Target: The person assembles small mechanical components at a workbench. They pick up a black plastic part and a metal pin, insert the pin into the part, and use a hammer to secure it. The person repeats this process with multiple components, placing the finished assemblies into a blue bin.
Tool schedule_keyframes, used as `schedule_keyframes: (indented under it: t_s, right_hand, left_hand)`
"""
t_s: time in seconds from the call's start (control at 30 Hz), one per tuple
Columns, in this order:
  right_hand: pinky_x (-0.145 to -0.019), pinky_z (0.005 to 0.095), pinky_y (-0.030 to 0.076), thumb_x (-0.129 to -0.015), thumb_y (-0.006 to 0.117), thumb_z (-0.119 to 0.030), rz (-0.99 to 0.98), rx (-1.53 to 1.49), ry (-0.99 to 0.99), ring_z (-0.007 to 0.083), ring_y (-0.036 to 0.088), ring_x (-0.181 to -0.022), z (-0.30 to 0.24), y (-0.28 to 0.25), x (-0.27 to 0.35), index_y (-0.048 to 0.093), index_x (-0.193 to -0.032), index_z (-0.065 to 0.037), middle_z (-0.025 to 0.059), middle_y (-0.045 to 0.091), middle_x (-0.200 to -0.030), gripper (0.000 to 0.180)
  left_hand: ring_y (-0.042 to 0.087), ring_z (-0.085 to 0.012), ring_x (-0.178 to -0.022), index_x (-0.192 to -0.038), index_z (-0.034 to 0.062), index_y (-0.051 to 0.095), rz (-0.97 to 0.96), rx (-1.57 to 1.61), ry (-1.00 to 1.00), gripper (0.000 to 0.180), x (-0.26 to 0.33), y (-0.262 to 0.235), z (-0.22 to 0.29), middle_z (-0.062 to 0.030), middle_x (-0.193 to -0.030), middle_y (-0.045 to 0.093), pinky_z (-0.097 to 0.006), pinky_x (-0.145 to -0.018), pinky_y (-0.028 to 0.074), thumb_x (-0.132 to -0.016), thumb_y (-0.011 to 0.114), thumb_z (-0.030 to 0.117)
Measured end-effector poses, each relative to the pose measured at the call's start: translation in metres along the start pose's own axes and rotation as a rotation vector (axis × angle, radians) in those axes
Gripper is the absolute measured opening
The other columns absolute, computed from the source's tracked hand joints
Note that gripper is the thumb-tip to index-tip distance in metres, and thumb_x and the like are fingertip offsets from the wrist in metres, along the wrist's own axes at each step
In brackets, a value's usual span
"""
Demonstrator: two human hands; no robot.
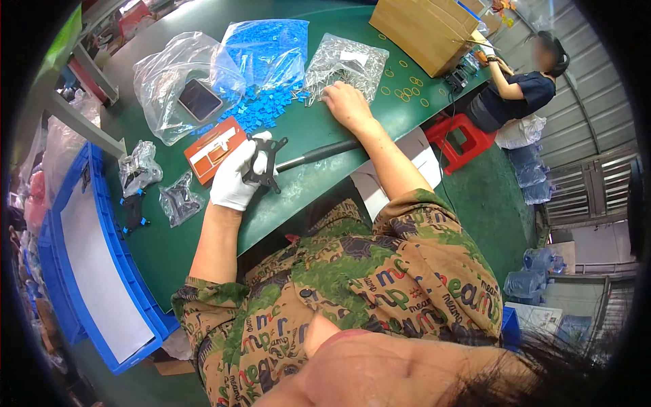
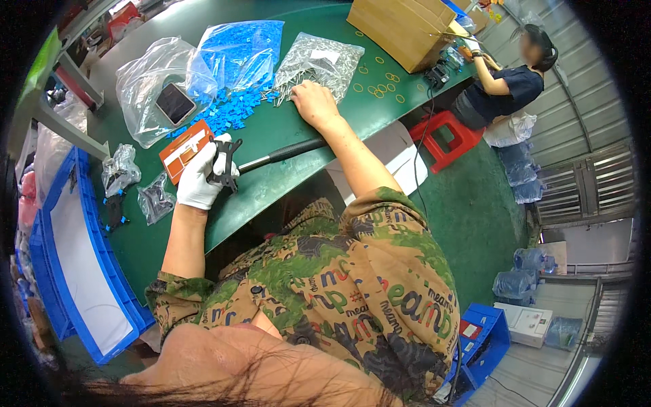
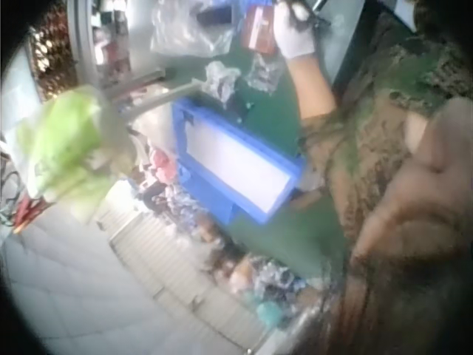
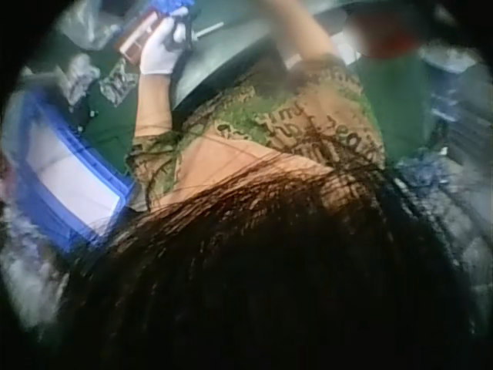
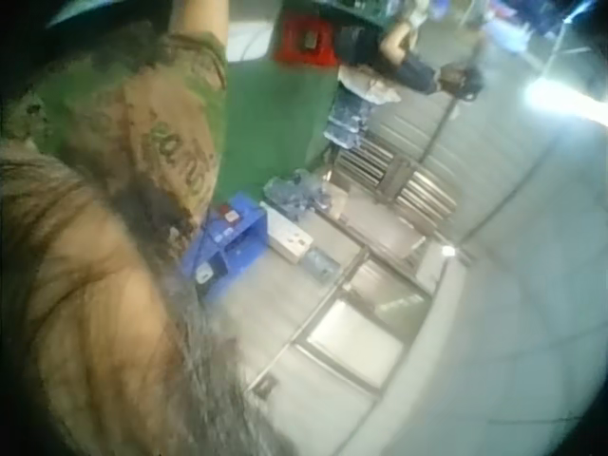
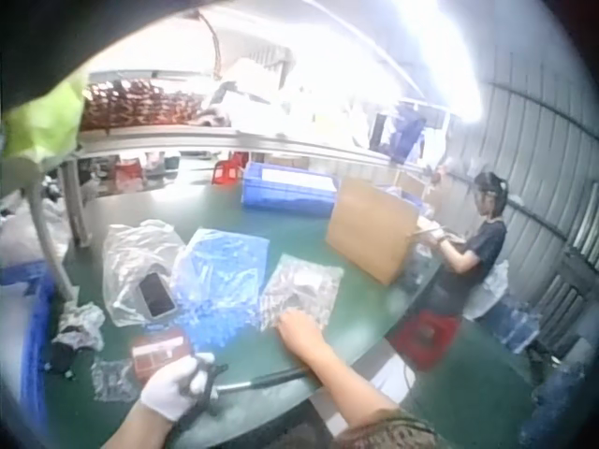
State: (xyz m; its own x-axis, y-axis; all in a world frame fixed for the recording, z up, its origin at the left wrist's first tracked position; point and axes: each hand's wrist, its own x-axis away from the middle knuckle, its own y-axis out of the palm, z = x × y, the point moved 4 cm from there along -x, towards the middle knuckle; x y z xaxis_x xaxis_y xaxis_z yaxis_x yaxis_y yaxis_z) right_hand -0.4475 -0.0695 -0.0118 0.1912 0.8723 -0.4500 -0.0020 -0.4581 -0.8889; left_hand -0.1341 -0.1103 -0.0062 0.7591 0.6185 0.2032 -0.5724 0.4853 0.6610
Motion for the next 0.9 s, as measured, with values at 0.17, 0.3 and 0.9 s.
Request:
schedule_keyframes:
  t_s: [0.17,0.3,0.9]
  right_hand:
    - [-0.085,0.0447,0.054,-0.095,0.065,-0.025,0.046,-0.168,0.080,0.0315,0.067,-0.098,0.003,-0.010,-0.001,0.073,-0.103,-0.010,0.0103,0.067,-0.100,0.019]
    - [-0.077,0.0304,0.054,-0.094,0.072,-0.019,0.135,-0.642,0.165,0.0186,0.066,-0.083,-0.022,-0.036,0.000,0.073,-0.109,-0.007,0.0047,0.067,-0.090,0.019]
    - [-0.067,0.0248,0.046,-0.089,0.077,-0.010,-0.154,-1.049,-0.253,0.0101,0.058,-0.077,-0.172,-0.108,0.019,0.072,-0.096,-0.005,0.0009,0.066,-0.088,0.009]
  left_hand:
    - [0.062,-0.0194,-0.072,-0.136,-0.0024,0.056,-0.080,0.056,0.034,0.045,-0.009,-0.012,-0.001,-0.0023,-0.079,0.060,-0.039,-0.074,0.056,-0.106,0.053,0.031]
    - [0.059,-0.0115,-0.079,-0.134,-0.0012,0.059,-0.087,-0.165,0.137,0.038,-0.002,0.000,0.008,-0.0007,-0.088,0.062,-0.027,-0.075,0.049,-0.104,0.055,0.022]
    - [0.058,-0.0103,-0.074,-0.122,0.0035,0.066,-0.002,-0.917,0.356,0.031,0.024,0.024,0.023,-0.0022,-0.084,0.066,-0.028,-0.070,0.048,-0.102,0.058,0.026]
